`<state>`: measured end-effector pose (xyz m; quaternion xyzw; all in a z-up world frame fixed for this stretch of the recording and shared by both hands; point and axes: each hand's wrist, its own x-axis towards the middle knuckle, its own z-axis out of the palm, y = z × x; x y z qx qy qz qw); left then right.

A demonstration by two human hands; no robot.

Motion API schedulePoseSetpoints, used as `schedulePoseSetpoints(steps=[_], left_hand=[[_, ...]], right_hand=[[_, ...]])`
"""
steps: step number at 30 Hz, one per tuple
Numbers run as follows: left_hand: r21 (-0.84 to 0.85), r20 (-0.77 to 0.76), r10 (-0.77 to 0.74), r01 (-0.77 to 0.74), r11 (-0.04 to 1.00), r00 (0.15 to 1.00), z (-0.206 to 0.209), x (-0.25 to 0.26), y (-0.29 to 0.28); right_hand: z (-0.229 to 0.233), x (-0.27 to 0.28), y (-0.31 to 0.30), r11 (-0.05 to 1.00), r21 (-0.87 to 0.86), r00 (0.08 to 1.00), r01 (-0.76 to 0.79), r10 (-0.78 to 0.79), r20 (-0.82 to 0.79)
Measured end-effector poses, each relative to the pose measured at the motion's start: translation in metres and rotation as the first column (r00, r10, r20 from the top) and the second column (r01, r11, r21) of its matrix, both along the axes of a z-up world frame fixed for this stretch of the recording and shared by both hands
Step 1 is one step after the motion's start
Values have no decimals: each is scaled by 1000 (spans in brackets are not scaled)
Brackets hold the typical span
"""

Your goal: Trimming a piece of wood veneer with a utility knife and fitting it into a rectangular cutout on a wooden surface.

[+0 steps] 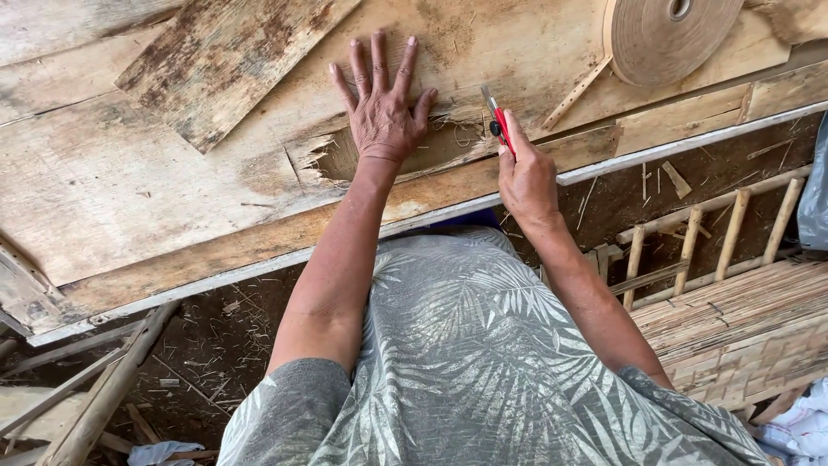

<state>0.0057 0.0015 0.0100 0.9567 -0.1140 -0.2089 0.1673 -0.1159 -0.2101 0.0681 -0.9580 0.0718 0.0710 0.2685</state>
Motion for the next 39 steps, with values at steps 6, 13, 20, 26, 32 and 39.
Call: schedulePoseSetpoints(steps=[6, 13, 20, 26, 32, 39], left_hand=[[42, -41, -16, 18, 999, 999, 10, 3, -1], [27, 48, -12, 11, 1000, 999, 4, -1, 0], [23, 15, -1, 1, 1000, 1000, 9, 5, -1], [65, -129, 7, 1, 998, 992, 23, 11, 0], [60, -94, -14, 19, 998, 995, 13, 3, -1], [-81, 220, -99, 119, 990, 971, -25, -21, 7]], right_hand=[[-6, -1, 1, 1000, 6, 1000, 15, -15, -5], [-9, -4, 5, 1000, -22, 997, -8, 9, 71], [-8, 7, 6, 979, -198, 994, -53, 32, -106], [32, 20, 23, 995, -92, 956, -27, -1, -292], [31, 8, 6, 995, -1, 882, 105, -93, -462], [26, 2, -3, 895, 271, 868, 354, -207, -451]])
